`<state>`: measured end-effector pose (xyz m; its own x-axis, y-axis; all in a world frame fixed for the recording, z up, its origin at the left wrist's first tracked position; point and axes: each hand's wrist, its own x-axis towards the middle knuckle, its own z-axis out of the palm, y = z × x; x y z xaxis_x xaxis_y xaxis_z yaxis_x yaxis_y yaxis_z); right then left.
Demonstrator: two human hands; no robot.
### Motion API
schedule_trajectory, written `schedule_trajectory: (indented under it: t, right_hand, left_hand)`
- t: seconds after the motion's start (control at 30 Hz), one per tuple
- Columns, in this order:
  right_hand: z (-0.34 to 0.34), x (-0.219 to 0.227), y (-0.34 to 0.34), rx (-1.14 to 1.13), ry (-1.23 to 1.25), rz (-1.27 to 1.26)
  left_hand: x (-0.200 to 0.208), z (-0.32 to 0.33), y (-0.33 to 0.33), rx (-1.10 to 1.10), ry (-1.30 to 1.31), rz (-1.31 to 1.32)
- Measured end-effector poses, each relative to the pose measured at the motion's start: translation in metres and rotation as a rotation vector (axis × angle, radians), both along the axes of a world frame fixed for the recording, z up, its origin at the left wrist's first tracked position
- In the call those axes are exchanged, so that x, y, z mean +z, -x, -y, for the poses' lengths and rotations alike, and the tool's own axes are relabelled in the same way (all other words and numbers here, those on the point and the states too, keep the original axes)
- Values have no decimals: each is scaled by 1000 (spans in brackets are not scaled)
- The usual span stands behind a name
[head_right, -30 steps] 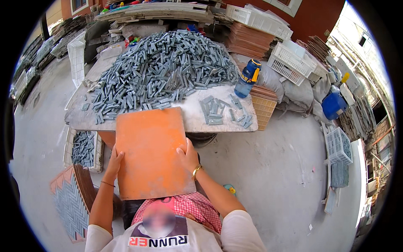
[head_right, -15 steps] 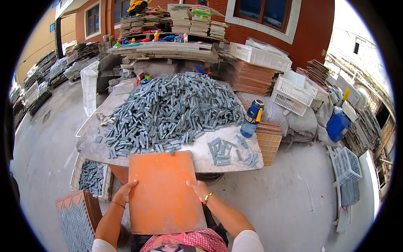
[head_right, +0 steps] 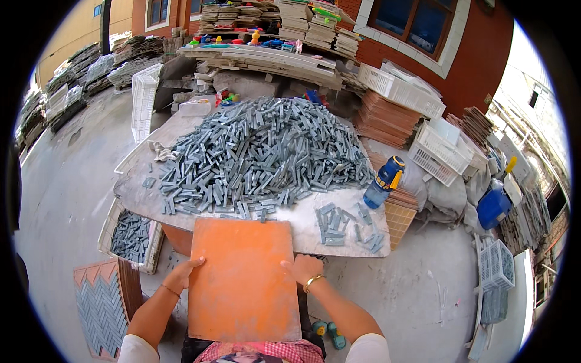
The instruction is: The person places small rectangular tiles by hand onto a square board, arranging them in a herringbone pattern. They pick tiles from a nearby pile, position them carefully, and occasionally flip the board to check alignment.
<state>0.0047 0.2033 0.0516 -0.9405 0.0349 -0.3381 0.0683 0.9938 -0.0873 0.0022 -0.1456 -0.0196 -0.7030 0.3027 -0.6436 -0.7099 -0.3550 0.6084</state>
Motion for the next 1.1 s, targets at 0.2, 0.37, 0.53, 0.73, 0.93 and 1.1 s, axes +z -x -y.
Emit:
schedule_trajectory:
  t: [0.2, 0.37, 0.53, 0.73, 0.93, 1.1]
  right_hand:
    - [57, 2, 93, 94, 195, -403]
    - [14, -34, 146, 91, -89, -625]
    - [-24, -27, 68, -155, 133, -453]
    - [-10, -73, -10, -737, 1532, 270]
    - [-9, -77, -2, -713, 1511, 211]
    - [0, 23, 12, -655, 1552, 85]
  left_hand:
    - [2, -9, 10, 17, 61, -91]
    - [3, -16, 13, -6, 53, -77]
    - [-9, -2, 4, 11, 45, -99]
    - [13, -11, 6, -32, -21, 13]
    - [2, -8, 13, -2, -19, -123]
    - [79, -12, 30, 56, 43, -248]
